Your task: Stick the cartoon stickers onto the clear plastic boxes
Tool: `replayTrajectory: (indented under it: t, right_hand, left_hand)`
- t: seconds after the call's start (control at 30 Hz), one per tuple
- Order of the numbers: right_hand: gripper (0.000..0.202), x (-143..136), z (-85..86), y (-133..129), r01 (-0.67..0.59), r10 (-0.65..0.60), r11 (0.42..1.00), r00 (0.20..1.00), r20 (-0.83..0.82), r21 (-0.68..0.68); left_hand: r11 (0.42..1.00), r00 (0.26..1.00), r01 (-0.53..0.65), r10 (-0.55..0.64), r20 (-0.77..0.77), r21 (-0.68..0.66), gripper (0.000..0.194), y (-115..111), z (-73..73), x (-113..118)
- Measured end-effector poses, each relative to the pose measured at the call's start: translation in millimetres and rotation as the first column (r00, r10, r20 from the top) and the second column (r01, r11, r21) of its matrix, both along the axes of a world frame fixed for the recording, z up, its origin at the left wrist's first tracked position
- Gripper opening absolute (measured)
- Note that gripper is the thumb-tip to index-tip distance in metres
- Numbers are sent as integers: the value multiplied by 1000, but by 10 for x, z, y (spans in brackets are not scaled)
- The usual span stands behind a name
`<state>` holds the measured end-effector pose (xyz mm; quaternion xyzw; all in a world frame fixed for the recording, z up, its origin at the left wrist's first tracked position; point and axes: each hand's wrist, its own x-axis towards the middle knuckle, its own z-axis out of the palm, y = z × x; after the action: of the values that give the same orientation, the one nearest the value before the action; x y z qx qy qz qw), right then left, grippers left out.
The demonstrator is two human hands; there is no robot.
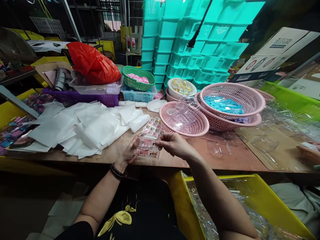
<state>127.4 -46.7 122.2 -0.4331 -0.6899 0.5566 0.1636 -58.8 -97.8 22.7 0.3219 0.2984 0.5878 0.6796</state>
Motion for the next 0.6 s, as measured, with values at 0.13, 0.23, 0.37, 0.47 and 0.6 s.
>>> replayTrajectory:
  t: [0.13,0.23,0.37,0.47,0.6]
  right_hand:
    - [47,-1,-5,9,9,-9,1000,1000,6,0]
    - [48,-9,6,14,-6,6,1000,1000,11,-2]
    - [49,-22,20,14,-14,14,1000,1000,11,2]
    - [48,-25,23,8,-14,14,1000,1000,15,6]
    - [45,-22,18,9,-7,6,1000,1000,28,17]
  left_hand:
    - [1000,1000,-16,16,0,-18,65,-13,35,4]
    - [1000,1000,-11,11,-8,-15,63,-15,15,-5]
    - [1000,998,19,-20,-53,-14,64,12,-119,-51]
    - [1000,992,2,-1,-125,8,63,48,-267,-95]
    - [996,977,-19,36,-209,86,61,66,-369,-128]
